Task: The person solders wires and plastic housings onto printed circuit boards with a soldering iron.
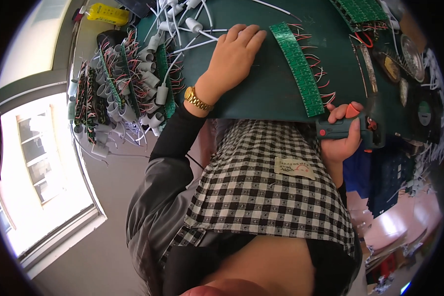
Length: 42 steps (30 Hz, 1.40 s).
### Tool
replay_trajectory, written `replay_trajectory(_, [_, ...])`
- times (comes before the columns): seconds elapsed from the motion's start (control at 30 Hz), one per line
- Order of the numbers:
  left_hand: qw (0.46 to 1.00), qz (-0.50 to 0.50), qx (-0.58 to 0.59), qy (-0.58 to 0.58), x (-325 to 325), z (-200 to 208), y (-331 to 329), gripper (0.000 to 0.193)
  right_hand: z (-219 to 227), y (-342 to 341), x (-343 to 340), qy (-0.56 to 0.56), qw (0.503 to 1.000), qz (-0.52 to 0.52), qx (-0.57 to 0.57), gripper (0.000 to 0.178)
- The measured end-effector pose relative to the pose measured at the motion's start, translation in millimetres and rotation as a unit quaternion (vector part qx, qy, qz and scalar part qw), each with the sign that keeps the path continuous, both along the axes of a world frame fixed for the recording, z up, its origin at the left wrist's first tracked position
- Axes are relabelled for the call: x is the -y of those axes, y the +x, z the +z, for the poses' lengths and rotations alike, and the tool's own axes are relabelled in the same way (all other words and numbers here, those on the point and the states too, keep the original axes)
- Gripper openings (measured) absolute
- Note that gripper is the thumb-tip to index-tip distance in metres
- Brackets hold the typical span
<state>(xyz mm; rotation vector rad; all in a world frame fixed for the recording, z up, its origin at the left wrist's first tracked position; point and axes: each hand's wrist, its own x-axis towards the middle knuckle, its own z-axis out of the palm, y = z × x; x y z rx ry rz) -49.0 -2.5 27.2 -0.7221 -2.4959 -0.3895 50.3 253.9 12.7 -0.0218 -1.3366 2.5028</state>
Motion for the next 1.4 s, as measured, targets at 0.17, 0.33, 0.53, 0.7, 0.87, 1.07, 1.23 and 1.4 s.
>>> replay_trajectory(0.17, [1.0, -0.009, -0.005, -0.03, -2.5, -8.1, -7.0, 0.031, 2.4, 1.0, 0.3, 0.004, 0.999, 0.043, 0.019, 0.035])
replay_trajectory(0.33, [0.994, -0.021, -0.023, 0.104, -2.7, -12.9, -15.9, 0.03, 4.8, 6.2, -1.0, 0.03, 0.996, 0.082, 0.022, 0.037])
replay_trajectory(0.53, [0.995, -0.025, 0.015, 0.094, -3.2, -7.4, -16.4, 0.021, 9.0, 10.1, -7.4, 0.036, 0.99, 0.13, 0.038, 0.038])
replay_trajectory(0.7, [0.996, 0.015, 0.029, 0.083, -9.3, -12.5, -13.9, 0.019, 13.8, 10.0, -6.1, 0.075, 0.987, 0.142, 0.03, 0.039])
replay_trajectory(0.87, [0.99, 0.001, 0.07, 0.124, -2.5, -6.9, -9.8, 0.023, 21.3, 9.3, -5.6, 0.072, 0.992, 0.09, 0.052, 0.039])
replay_trajectory(1.07, [0.973, -0.008, 0.066, 0.219, -2.7, -12.9, -7.2, 0.029, 31.0, 7.6, 1.8, 0.049, 0.994, 0.07, 0.072, 0.037])
replay_trajectory(1.23, [0.965, -0.015, 0.171, 0.198, -4.7, 3.1, 3.1, 0.033, 36.0, -0.7, 8.1, 0.049, 0.995, 0.077, 0.045, 0.037])
replay_trajectory(1.4, [0.974, -0.065, 0.15, 0.158, -0.9, 4.8, 2.4, 0.024, 40.4, -5.9, 6.4, 0.053, 0.996, 0.058, 0.038, 0.036])
